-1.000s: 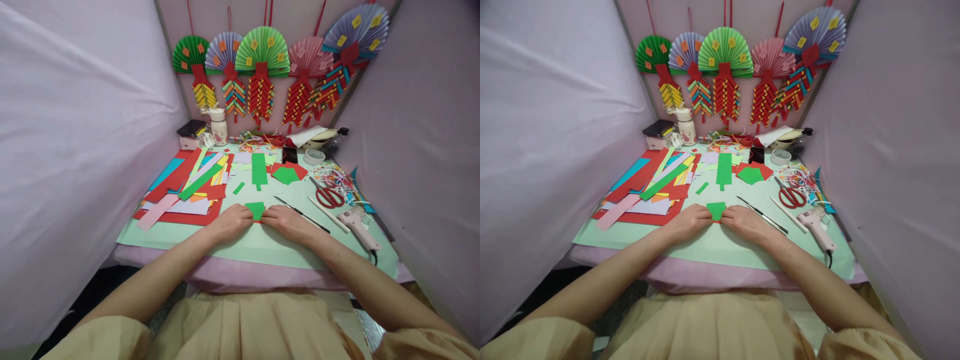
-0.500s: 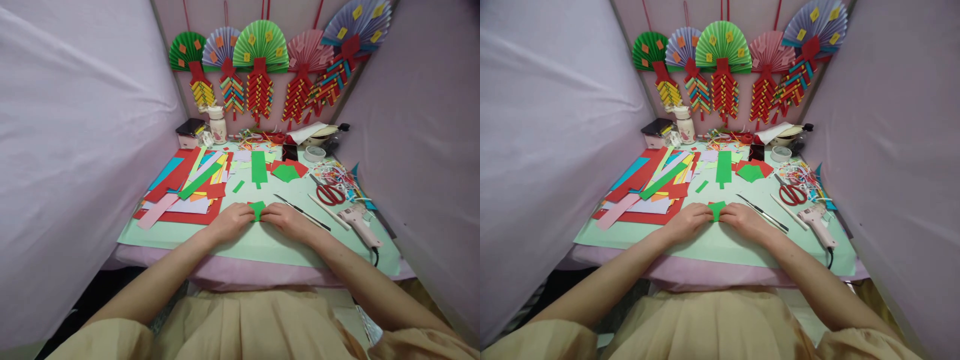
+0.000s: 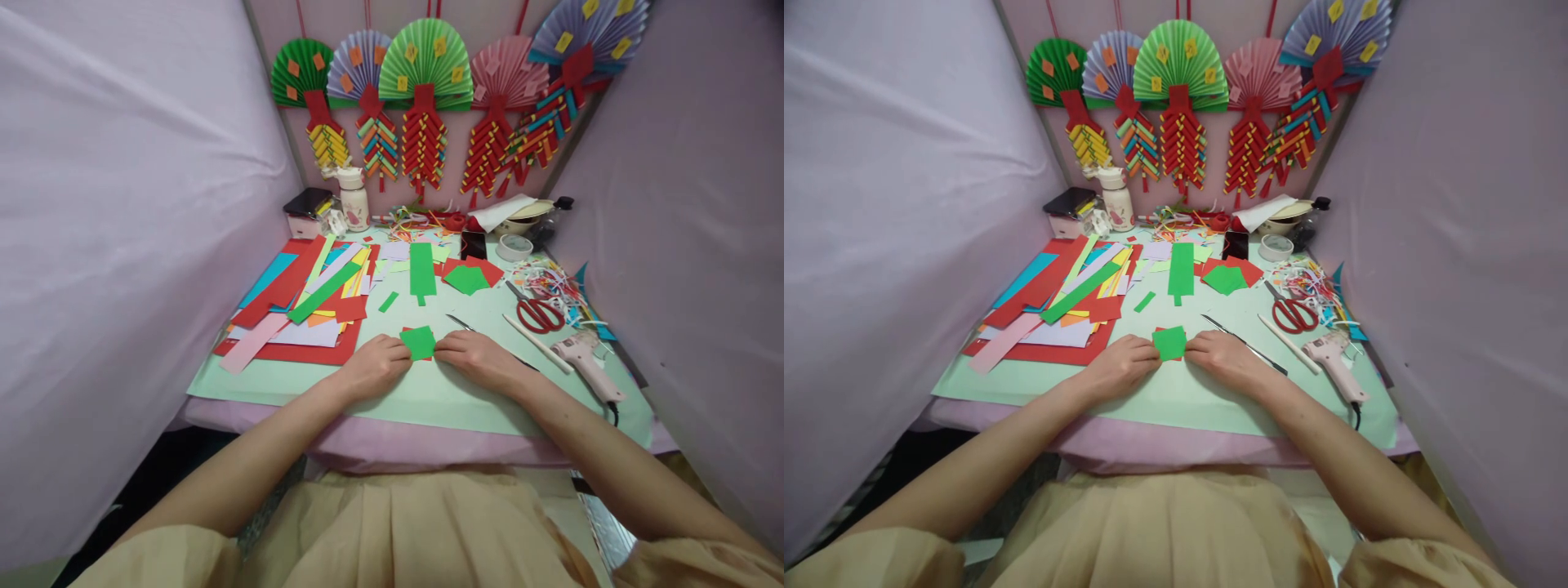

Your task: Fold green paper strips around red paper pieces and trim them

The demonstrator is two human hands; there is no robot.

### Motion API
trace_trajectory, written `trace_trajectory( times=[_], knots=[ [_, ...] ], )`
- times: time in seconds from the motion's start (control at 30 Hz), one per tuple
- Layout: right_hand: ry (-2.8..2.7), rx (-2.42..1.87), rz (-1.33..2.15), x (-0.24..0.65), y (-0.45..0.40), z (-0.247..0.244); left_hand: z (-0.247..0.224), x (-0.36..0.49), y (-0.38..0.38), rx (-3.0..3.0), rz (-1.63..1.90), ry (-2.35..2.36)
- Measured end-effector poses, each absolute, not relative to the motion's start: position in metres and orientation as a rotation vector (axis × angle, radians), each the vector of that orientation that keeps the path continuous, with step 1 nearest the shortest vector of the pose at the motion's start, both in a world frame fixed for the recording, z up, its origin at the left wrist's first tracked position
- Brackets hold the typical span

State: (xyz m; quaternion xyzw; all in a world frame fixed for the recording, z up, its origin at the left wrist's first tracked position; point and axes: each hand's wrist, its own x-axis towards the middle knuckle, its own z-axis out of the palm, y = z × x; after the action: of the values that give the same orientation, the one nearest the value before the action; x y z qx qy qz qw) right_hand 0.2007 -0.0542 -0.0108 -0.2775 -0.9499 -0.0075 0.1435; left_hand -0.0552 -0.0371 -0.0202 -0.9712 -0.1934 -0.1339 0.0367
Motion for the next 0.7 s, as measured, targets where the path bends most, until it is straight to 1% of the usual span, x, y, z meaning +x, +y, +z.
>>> trace_trajectory(
  times=[0.2, 0.33, 0.43, 0.57, 0.7],
  knots=[
    [-2.571, -0.943, -0.025, 0.223, -0.064, -0.012, -0.013, -0.055, -0.042, -2.976, -0.472, -0.727],
    [-2.265, -1.36, -0.069, 0.235, -0.081, -0.006, -0.003, -0.039, -0.046, -2.922, -0.67, -1.146],
    [-2.123, -1.663, -0.127, 0.246, -0.092, -0.013, 0.0, -0.028, -0.044, -2.928, -0.632, -1.334],
    [-2.078, -1.826, -0.152, 0.259, -0.096, -0.031, -0.005, -0.025, -0.036, -3.041, -0.489, -1.333],
    [-2.053, -1.845, -0.091, 0.259, -0.099, -0.036, -0.011, -0.03, -0.03, -3.114, -0.515, -1.268]
  ],
)
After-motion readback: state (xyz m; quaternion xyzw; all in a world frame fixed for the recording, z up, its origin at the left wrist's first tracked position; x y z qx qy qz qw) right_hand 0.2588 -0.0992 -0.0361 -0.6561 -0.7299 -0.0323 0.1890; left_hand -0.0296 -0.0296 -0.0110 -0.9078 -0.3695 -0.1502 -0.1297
